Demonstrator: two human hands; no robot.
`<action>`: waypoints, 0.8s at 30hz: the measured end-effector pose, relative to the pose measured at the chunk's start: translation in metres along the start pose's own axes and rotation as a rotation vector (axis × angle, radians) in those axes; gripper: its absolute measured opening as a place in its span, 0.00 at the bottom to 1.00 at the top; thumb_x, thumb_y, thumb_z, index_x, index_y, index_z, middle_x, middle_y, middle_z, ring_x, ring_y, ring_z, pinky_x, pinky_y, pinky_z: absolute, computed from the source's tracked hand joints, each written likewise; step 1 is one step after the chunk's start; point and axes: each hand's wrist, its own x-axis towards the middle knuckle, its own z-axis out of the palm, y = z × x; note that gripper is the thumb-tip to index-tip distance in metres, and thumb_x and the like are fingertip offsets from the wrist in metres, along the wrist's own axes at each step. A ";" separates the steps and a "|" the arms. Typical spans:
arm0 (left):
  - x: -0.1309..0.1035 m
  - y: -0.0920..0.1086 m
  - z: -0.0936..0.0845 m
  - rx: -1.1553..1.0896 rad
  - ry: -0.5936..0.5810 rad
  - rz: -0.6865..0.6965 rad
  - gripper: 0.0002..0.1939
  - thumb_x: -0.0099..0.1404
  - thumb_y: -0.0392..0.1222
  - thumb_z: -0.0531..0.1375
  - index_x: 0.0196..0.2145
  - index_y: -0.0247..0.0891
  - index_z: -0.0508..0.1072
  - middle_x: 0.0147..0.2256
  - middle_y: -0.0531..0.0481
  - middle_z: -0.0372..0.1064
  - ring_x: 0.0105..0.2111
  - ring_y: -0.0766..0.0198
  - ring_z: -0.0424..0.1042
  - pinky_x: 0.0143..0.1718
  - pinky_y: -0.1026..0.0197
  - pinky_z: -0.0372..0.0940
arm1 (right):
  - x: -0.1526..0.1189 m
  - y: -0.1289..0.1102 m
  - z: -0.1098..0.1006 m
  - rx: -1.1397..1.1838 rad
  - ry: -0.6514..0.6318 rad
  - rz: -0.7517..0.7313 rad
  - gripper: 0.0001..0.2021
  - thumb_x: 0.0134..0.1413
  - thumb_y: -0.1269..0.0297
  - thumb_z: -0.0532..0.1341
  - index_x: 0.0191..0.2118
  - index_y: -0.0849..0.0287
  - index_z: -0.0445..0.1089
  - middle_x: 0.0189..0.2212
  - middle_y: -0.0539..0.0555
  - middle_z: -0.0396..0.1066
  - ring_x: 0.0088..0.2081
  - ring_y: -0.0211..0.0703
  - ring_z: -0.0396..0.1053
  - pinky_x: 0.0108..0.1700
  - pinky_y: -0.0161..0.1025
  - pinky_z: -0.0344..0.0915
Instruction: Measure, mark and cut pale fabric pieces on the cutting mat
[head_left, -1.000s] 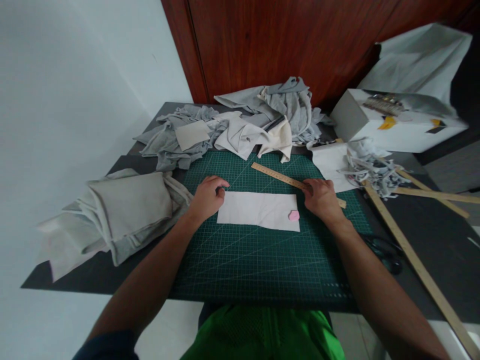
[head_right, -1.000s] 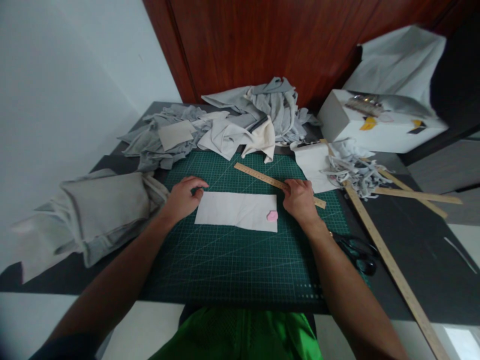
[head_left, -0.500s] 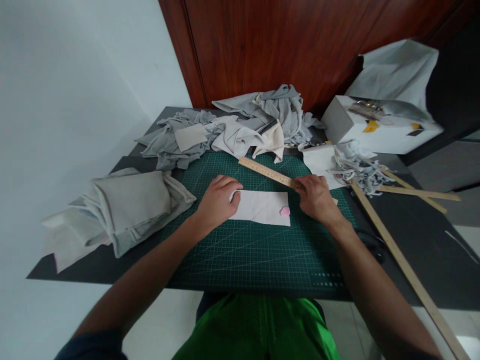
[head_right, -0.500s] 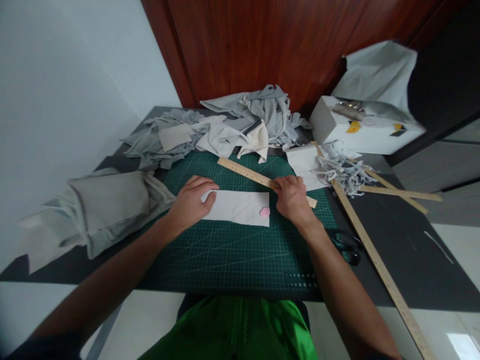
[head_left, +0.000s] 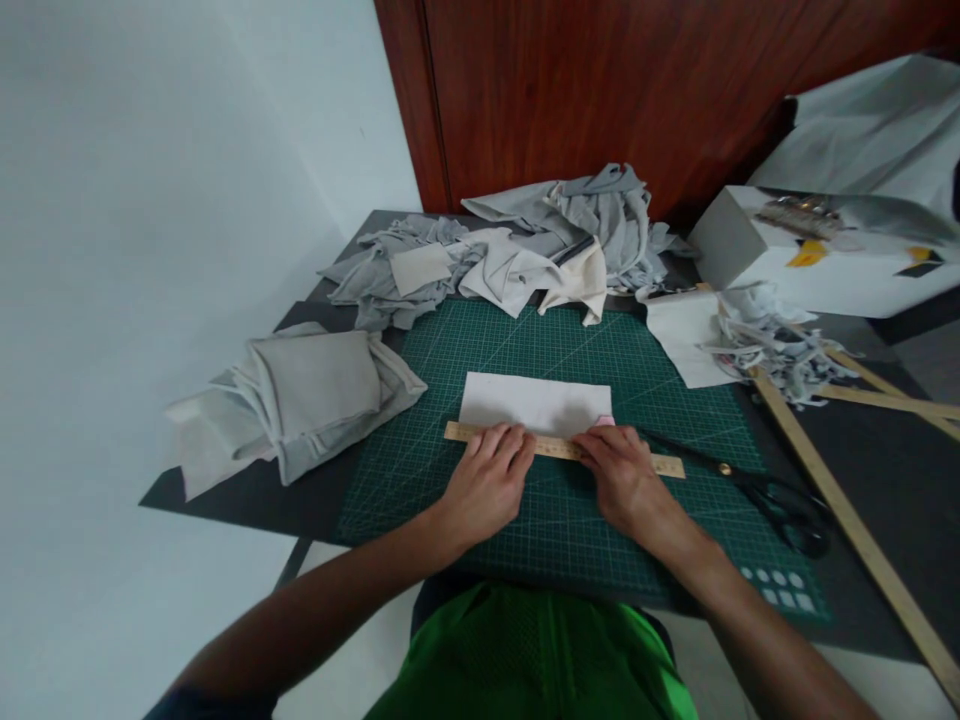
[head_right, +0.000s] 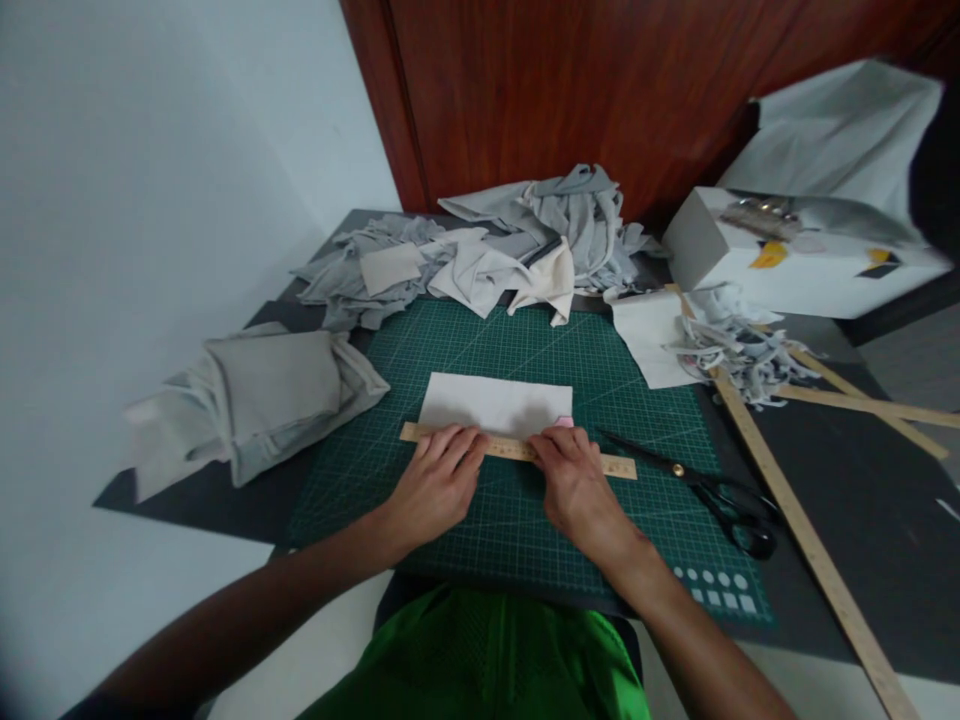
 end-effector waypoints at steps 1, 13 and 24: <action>-0.002 0.001 0.002 0.010 -0.017 0.008 0.22 0.73 0.35 0.55 0.62 0.31 0.70 0.61 0.37 0.71 0.59 0.47 0.68 0.56 0.48 0.64 | -0.003 0.004 0.002 -0.020 0.002 0.009 0.17 0.65 0.76 0.55 0.53 0.57 0.75 0.50 0.62 0.74 0.46 0.55 0.66 0.44 0.49 0.62; -0.013 0.003 0.016 -0.008 0.034 -0.039 0.22 0.73 0.36 0.55 0.61 0.31 0.72 0.61 0.36 0.71 0.57 0.47 0.70 0.54 0.46 0.65 | -0.022 0.019 0.014 -0.089 0.081 0.083 0.15 0.66 0.71 0.56 0.53 0.57 0.75 0.49 0.62 0.75 0.45 0.58 0.67 0.42 0.51 0.63; -0.017 0.005 0.010 -0.004 0.022 -0.077 0.20 0.73 0.38 0.55 0.59 0.31 0.74 0.56 0.35 0.74 0.54 0.46 0.71 0.53 0.45 0.66 | -0.025 0.011 0.022 -0.024 0.123 0.058 0.17 0.66 0.72 0.58 0.56 0.56 0.74 0.51 0.63 0.75 0.48 0.58 0.70 0.49 0.56 0.68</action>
